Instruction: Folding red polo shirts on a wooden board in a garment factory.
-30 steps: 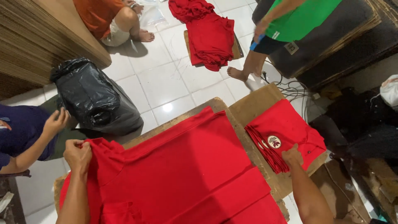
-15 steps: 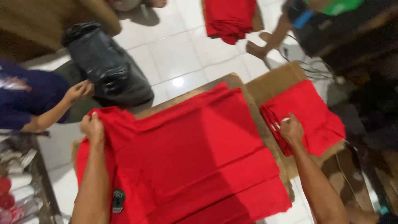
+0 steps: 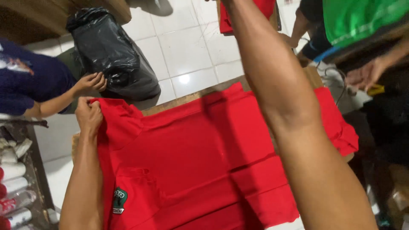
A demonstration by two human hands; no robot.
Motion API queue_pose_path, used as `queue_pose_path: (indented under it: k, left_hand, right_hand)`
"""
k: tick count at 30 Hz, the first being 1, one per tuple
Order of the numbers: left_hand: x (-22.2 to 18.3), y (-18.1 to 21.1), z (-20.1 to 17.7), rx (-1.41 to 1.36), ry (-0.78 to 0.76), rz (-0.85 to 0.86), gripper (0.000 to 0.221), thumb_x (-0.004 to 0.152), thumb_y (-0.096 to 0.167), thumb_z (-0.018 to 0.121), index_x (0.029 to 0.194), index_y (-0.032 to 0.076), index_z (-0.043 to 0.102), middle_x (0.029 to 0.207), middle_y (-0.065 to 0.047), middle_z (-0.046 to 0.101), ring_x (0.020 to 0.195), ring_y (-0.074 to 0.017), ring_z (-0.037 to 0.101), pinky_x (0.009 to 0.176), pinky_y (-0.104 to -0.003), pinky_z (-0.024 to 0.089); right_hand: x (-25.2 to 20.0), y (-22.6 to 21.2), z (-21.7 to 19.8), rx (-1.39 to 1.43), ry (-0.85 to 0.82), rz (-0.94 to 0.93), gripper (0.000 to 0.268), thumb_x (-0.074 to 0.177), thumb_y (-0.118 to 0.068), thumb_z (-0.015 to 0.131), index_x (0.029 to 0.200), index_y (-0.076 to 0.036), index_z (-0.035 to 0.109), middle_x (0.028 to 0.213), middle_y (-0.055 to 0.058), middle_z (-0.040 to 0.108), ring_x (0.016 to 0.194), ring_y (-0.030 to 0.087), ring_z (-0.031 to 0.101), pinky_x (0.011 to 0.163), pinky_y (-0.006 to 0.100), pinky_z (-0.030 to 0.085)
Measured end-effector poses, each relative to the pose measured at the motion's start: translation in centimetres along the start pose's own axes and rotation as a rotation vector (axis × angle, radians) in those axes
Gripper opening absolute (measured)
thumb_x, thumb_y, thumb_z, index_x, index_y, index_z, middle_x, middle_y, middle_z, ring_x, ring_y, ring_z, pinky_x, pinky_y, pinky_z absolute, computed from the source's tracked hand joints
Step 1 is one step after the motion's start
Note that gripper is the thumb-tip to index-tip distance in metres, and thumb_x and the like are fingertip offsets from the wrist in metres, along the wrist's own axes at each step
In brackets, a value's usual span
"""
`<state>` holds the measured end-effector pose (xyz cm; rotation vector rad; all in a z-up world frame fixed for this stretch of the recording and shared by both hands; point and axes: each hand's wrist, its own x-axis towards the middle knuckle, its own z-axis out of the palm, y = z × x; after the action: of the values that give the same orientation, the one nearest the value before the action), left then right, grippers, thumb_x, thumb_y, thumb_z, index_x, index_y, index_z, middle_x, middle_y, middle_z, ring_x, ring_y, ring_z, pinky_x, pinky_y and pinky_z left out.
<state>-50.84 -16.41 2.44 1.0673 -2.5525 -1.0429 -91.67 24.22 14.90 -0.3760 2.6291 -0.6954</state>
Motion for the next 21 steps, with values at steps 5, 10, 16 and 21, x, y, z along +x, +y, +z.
queue_pose_path:
  k: [5, 10, 16, 21]
  left_hand:
    - [3.2, -7.0, 1.9, -0.132, 0.115, 0.177, 0.016, 0.100, 0.026, 0.070, 0.110, 0.014, 0.065, 0.095, -0.005, 0.069, 0.086, -0.0186, 0.063, 0.079, -0.036, 0.048]
    - [-1.8, -11.3, 0.2, 0.067, 0.091, -0.154, 0.010, 0.092, 0.039, 0.075, 0.099, 0.032, 0.072, 0.093, 0.009, 0.073, 0.101, -0.0224, 0.071, 0.085, -0.038, 0.053]
    - [-6.5, -8.4, 1.3, 0.283, -0.111, 0.157, 0.052, 0.084, 0.049, 0.081, 0.124, 0.016, 0.075, 0.102, -0.014, 0.068, 0.103, -0.0377, 0.066, 0.089, -0.052, 0.053]
    - [-7.8, -4.2, 1.7, 0.500, 0.301, 0.594, 0.070, 0.075, 0.027, 0.088, 0.138, 0.011, 0.061, 0.121, -0.017, 0.056, 0.110, -0.0350, 0.057, 0.079, -0.046, 0.050]
  right_hand:
    - [-4.4, 2.9, 6.9, -0.382, 0.005, -0.452, 0.033, 0.103, -0.041, 0.062, 0.110, -0.012, 0.048, 0.089, 0.011, 0.057, 0.079, 0.031, 0.051, 0.062, 0.051, 0.038]
    - [-10.5, 23.7, 16.1, -0.632, -0.221, -0.331, 0.065, 0.080, -0.035, 0.079, 0.143, -0.022, 0.064, 0.124, 0.013, 0.073, 0.117, 0.037, 0.070, 0.092, 0.054, 0.057]
    - [-14.3, 30.4, 17.7, -0.717, -0.055, -0.264, 0.070, 0.081, -0.036, 0.078, 0.147, -0.036, 0.057, 0.130, 0.000, 0.065, 0.124, 0.025, 0.065, 0.096, 0.042, 0.058]
    - [-17.6, 28.0, 17.3, -0.758, 0.177, -0.386, 0.038, 0.089, -0.044, 0.070, 0.126, -0.032, 0.067, 0.129, -0.004, 0.057, 0.123, 0.023, 0.060, 0.095, 0.039, 0.056]
